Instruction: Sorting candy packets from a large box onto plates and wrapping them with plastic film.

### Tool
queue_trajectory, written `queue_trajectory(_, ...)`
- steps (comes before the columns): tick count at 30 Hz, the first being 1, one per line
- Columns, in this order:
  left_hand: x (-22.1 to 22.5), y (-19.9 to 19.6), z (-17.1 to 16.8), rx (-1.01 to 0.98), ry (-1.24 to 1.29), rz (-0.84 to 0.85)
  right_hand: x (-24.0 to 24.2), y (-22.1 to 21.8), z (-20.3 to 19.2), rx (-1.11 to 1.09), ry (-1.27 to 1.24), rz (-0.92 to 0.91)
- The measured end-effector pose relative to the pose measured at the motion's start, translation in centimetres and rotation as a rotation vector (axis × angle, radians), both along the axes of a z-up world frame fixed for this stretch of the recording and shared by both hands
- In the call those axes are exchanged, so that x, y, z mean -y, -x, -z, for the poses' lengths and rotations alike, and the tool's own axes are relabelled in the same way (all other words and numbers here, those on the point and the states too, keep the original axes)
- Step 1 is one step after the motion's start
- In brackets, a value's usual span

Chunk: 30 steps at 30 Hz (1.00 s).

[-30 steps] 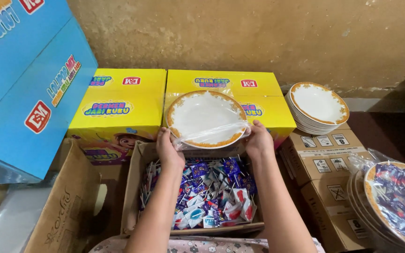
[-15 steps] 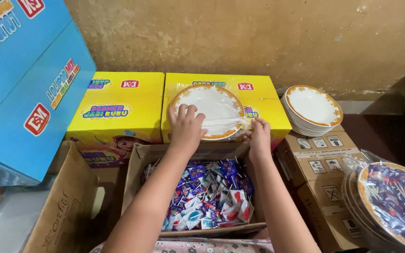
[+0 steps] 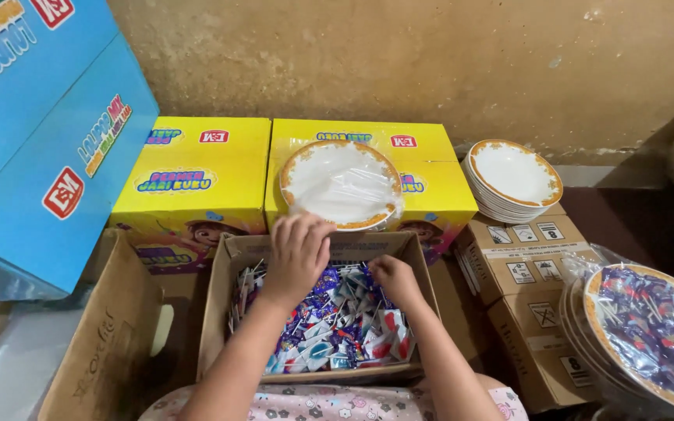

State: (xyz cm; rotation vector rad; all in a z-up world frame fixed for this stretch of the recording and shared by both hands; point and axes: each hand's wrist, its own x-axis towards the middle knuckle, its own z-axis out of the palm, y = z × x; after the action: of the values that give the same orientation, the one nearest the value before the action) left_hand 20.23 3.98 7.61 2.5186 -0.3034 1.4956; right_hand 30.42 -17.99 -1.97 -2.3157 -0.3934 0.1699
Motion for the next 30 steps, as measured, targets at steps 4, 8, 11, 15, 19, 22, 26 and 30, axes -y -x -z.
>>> queue_trajectory(4,-1.1,3.3,11.4,-0.350,0.095,-0.067,-1.4,1.2,3.5,0.116,0.353,-0.310)
queue_trajectory(8,-1.0,5.7,14.0,-1.609,0.142,-0.232,-2.3,3.7,4.0,0.066,0.828,-0.721)
queue_trajectory(11,0.1,6.5,11.9,-1.740,0.087,-0.182,-2.4,4.3,3.5,-0.006,0.863,-0.713)
queue_trajectory(15,-1.0,4.6,18.0,-1.659,0.162,-0.072,-1.8,2.1,5.5,0.000,0.696,-0.631)
queue_trajectory(19,-1.5,4.6,16.5,-1.627,0.131,-0.057,-1.1,1.1,5.0,-0.014,0.585,-0.566)
queue_trajectory(22,-1.7,5.3,13.1,-1.373,0.246,-0.047,-0.8,0.6,4.0,-0.012,0.392,-0.408)
queue_trajectory(26,-2.0,5.5,11.2,-1.144,0.425,-0.070,-0.5,0.2,3.8,-0.048,0.066,-0.150)
queue_trajectory(30,-2.5,4.9,13.6,-1.177,0.431,-0.124,-0.5,-2.2,7.0,-0.268,-0.118,-0.064)
